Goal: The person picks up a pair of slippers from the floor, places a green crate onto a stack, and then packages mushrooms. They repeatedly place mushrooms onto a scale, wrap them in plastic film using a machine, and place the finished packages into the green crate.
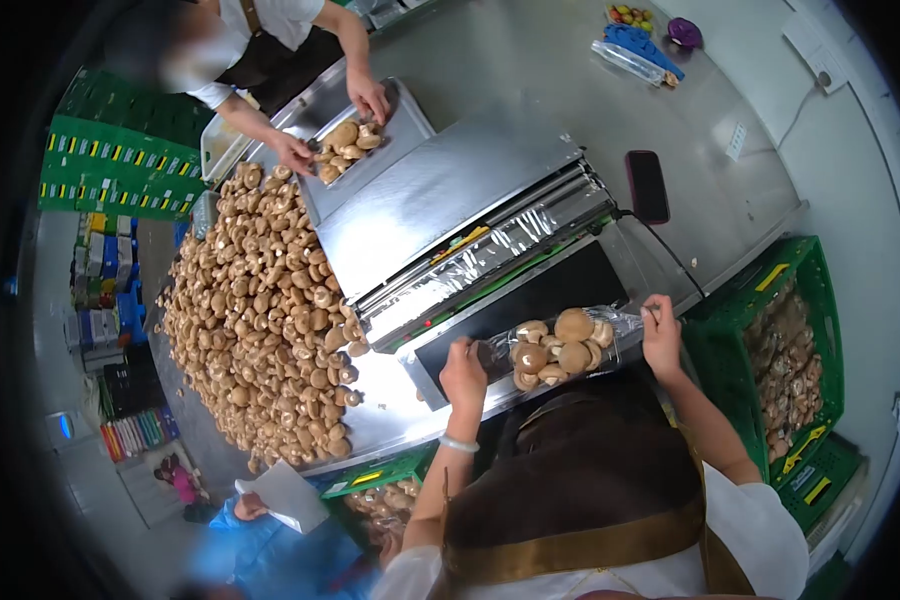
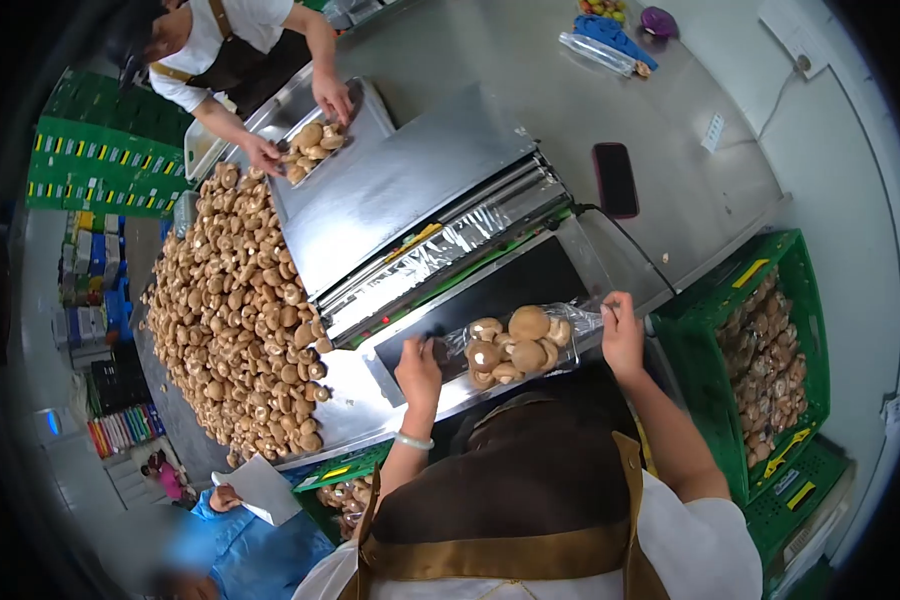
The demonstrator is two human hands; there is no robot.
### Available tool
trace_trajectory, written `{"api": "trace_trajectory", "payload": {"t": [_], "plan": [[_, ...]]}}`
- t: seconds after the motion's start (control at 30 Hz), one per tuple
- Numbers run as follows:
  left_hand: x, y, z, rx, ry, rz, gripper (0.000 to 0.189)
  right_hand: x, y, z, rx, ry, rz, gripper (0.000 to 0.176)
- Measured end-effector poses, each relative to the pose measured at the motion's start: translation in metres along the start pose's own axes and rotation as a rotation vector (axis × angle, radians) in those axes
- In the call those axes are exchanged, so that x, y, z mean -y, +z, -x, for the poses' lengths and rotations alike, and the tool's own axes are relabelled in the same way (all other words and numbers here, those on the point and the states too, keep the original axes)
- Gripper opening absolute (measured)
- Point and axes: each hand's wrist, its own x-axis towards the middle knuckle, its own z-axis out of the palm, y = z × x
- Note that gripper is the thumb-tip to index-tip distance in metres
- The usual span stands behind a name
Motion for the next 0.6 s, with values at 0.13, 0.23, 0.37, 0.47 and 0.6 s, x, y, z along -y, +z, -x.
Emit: {"api": "trace_trajectory", "payload": {"t": [0.13, 0.23, 0.37, 0.47, 0.6], "plan": [[-0.042, 0.036, -0.038, 0.071, 0.350, -0.066, 0.045, -0.065, 0.072, 0.008, -0.157, 0.135, 0.024, 0.017], [-0.074, 0.040, -0.051, 0.303, 0.260, 0.169, 0.056, -0.069, 0.084, 0.034, 0.073, -0.158, -0.753, 0.034], [-0.115, 0.025, -0.014, 0.643, -0.197, 1.469, 0.054, -0.030, 0.016, 0.079, 0.600, -0.381, -0.187, 0.053], [-0.148, -0.039, 0.002, 0.863, -0.137, 1.641, 0.048, 0.064, -0.028, 0.091, 1.137, 0.295, -0.724, 0.050], [-0.171, -0.087, 0.013, 1.000, 0.118, 1.629, 0.049, 0.167, -0.056, 0.068, 1.304, 0.313, -0.639, 0.029]]}}
